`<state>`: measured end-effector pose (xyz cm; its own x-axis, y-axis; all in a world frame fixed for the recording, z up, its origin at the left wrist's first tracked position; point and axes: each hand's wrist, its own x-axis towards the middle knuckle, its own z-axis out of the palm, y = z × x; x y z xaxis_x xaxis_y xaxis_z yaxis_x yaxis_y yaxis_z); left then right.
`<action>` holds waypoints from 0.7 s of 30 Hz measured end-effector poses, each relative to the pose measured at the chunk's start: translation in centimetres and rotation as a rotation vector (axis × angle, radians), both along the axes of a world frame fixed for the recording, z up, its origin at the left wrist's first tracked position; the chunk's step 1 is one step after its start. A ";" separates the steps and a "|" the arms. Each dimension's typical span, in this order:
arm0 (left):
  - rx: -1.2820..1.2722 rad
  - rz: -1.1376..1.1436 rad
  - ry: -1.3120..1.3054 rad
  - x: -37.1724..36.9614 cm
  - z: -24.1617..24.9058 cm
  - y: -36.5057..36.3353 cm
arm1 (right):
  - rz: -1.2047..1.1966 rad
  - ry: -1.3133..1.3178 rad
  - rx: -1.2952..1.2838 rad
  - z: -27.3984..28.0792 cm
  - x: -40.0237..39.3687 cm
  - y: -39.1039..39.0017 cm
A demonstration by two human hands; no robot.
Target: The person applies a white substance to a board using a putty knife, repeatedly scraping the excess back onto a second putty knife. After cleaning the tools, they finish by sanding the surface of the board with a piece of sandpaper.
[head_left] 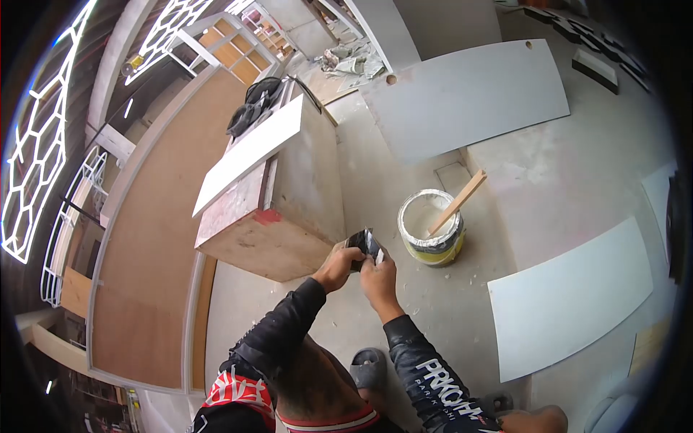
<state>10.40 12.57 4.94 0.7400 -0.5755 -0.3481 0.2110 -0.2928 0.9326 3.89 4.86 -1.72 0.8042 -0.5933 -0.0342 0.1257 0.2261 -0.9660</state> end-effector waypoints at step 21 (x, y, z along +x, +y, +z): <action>0.224 0.201 -0.293 2.4 -0.1 1.8 | -0.029 0.192 0.111 -4.1 0.6 -2.1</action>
